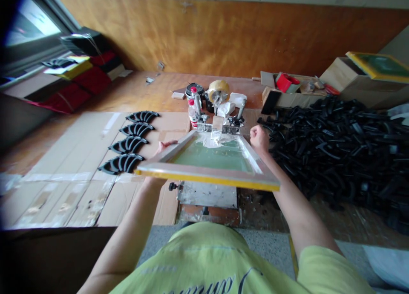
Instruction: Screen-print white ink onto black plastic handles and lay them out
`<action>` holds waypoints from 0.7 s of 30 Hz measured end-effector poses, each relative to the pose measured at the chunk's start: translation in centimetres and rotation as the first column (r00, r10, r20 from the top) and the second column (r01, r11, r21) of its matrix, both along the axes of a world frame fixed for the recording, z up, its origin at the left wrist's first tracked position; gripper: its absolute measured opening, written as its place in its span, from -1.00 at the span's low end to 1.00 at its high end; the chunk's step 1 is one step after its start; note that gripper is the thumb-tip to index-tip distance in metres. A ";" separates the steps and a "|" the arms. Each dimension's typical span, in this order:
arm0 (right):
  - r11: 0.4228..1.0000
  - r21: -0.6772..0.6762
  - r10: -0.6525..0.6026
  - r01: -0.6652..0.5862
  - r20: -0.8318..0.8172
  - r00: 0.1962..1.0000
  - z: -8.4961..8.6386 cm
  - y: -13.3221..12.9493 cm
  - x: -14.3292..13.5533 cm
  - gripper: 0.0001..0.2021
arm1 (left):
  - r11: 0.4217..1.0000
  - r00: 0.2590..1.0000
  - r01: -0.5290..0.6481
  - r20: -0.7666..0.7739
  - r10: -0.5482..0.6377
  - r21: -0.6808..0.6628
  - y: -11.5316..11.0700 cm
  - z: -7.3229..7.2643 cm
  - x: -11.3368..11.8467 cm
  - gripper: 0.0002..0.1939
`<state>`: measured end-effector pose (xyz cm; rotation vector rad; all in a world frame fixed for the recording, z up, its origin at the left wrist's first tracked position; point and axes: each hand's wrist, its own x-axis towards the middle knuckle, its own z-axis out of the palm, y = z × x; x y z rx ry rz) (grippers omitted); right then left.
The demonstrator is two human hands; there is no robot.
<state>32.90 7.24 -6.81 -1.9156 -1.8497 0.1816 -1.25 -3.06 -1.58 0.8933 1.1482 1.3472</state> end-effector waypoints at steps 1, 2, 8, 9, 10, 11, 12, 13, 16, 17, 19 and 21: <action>0.998 -0.061 0.034 -0.034 -0.005 0.999 -1.3 -1.1 0.1 -0.68 | 0.998 0.999 -0.007 0.041 0.005 0.056 1.1 0.8 0.4 -0.41; 0.988 -0.111 0.107 -0.107 -0.011 0.994 -2.6 -2.2 -0.3 -0.69 | 0.996 0.997 -0.001 0.074 -0.006 0.087 2.0 1.4 0.7 -0.41; 0.905 -0.126 0.414 -0.405 0.051 0.909 -5.6 -7.0 -7.3 -0.82 | 0.993 0.987 0.006 0.158 0.013 -0.119 1.2 -1.4 3.4 -0.34; 0.924 -0.081 0.378 -0.373 0.054 0.924 -5.3 -7.9 -8.6 -0.87 | 0.973 0.986 0.075 0.160 -0.040 -0.219 -0.1 -2.9 4.2 -0.33; 0.930 -0.031 0.368 -0.367 0.049 0.929 -4.9 -9.0 -9.7 -0.88 | 0.927 0.976 0.185 0.174 -0.133 -0.326 -1.5 -4.5 4.8 -0.32; 0.916 0.017 0.401 -0.402 0.043 0.915 -4.6 -10.2 -10.8 -0.87 | 0.875 0.961 0.261 0.193 -0.197 -0.407 -2.9 -6.2 5.2 -0.32; 0.869 0.048 0.490 -0.492 0.046 0.871 -4.4 -11.4 -11.6 -0.87 | 0.837 0.953 0.297 0.199 -0.229 -0.460 -4.3 -7.8 5.3 -0.33; 0.796 0.053 0.601 -0.603 0.051 0.798 -4.3 -12.5 -12.0 -0.85 | 0.817 0.956 0.293 0.175 -0.237 -0.497 -5.4 -9.3 4.9 -0.35; 0.745 -0.042 0.667 -0.666 0.048 0.743 -4.7 -14.1 -9.0 -0.78 | 0.817 0.977 0.104 -0.096 -0.191 -0.567 -7.1 -13.0 0.8 -0.40; 0.830 -0.092 0.557 -0.551 0.067 0.828 -5.0 -14.0 -6.5 -0.76 | 0.817 0.955 0.005 -0.238 -0.174 -0.577 -7.2 -14.0 -1.3 -0.40; 0.976 -0.172 0.164 -0.131 0.192 0.967 -5.7 -13.3 -0.1 -0.72 | 0.795 0.854 -0.123 -0.472 -0.220 -0.593 -7.1 -15.9 -5.7 -0.43; 0.958 -0.190 -0.143 0.217 0.340 0.929 -6.4 -12.2 6.4 -0.69 | 0.726 0.735 -0.185 -0.584 -0.345 -0.662 -7.1 -17.5 -9.1 -0.47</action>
